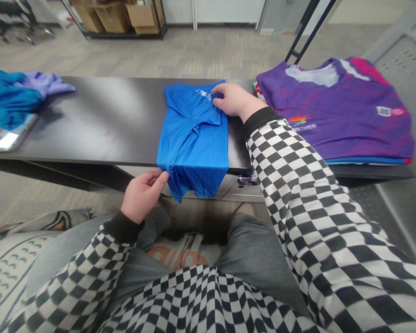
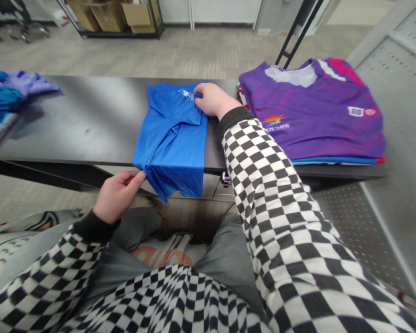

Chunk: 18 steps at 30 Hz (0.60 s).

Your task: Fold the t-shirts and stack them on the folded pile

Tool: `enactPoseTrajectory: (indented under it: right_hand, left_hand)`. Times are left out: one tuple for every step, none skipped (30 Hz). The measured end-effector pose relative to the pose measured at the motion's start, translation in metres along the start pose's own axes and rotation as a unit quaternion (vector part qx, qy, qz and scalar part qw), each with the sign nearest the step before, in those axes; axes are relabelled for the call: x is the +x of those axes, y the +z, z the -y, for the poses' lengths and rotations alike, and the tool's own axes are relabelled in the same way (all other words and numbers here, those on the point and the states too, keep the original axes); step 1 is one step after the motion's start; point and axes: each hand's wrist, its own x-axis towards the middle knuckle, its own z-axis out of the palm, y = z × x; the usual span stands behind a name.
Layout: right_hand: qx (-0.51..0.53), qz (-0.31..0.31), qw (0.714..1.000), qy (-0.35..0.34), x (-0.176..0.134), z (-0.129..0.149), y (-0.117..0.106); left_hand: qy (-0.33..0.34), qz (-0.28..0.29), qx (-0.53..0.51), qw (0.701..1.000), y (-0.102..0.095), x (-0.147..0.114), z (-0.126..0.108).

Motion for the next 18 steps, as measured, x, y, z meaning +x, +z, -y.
enactPoseTrajectory:
  right_hand:
    - [-0.003, 0.0, 1.0, 0.004, 0.001, 0.0, 0.001]
    - [-0.003, 0.002, 1.0, 0.008, 0.001, -0.001, 0.002]
    - [-0.001, 0.005, 1.0, 0.011, 0.002, -0.002, 0.003]
    - [0.003, 0.009, 1.0, 0.012, 0.002, -0.002, 0.003]
    - [0.006, 0.015, 1.0, 0.011, 0.002, -0.003, 0.004]
    - [0.008, 0.021, 1.0, 0.008, 0.002, -0.005, 0.004]
    - [0.009, 0.025, 1.0, 0.005, 0.003, -0.006, 0.005]
    - [0.009, 0.029, 1.0, 0.001, 0.003, -0.007, 0.005]
    - [0.01, 0.031, 0.999, -0.001, 0.004, -0.008, 0.005]
    - [0.011, 0.031, 0.999, -0.001, 0.004, -0.009, 0.006]
    - [0.012, 0.03, 0.999, -0.001, 0.005, -0.01, 0.006]
    - [0.014, 0.028, 1.0, 0.0, 0.005, -0.011, 0.006]
    - [0.014, 0.026, 1.0, 0.001, 0.005, -0.011, 0.006]
    - [0.014, 0.025, 1.0, 0.001, 0.005, -0.011, 0.006]
    - [0.013, 0.024, 1.0, 0.003, 0.005, -0.011, 0.007]
    - [0.012, 0.023, 1.0, 0.004, 0.005, -0.011, 0.007]
    - [0.013, 0.023, 1.0, 0.005, 0.005, -0.011, 0.007]
    - [0.013, 0.025, 1.0, 0.007, 0.005, -0.01, 0.007]
  left_hand:
    - [-0.014, 0.016, -0.054, 0.998, 0.006, -0.001, 0.002]
    - [-0.024, 0.027, -0.106, 0.994, 0.012, -0.002, 0.003]
    - [-0.03, 0.033, -0.148, 0.988, 0.017, -0.003, 0.002]
    - [-0.031, 0.033, -0.178, 0.983, 0.021, -0.003, 0.002]
    - [-0.029, 0.028, -0.199, 0.979, 0.024, -0.003, 0.0]
    - [-0.026, 0.023, -0.213, 0.976, 0.025, -0.003, -0.001]
    - [-0.021, 0.02, -0.222, 0.975, 0.024, -0.003, -0.002]
    - [-0.015, 0.019, -0.224, 0.974, 0.022, -0.003, -0.002]
    - [-0.007, 0.022, -0.218, 0.976, 0.018, -0.002, -0.001]
    - [0.002, 0.028, -0.204, 0.979, 0.014, -0.001, 0.001]
    - [0.011, 0.033, -0.186, 0.982, 0.008, 0.0, 0.003]
    - [0.019, 0.038, -0.164, 0.986, 0.003, 0.0, 0.006]
    - [0.025, 0.041, -0.139, 0.989, -0.002, 0.001, 0.01]
    - [0.03, 0.042, -0.109, 0.993, -0.007, 0.0, 0.013]
    - [0.038, 0.036, -0.072, 0.996, -0.01, -0.001, 0.015]
    - [0.053, 0.022, -0.03, 0.998, -0.013, -0.003, 0.015]
    - [0.075, 0.0, 0.011, 0.997, -0.014, -0.005, 0.014]
    - [0.103, -0.026, 0.045, 0.993, -0.013, -0.007, 0.012]
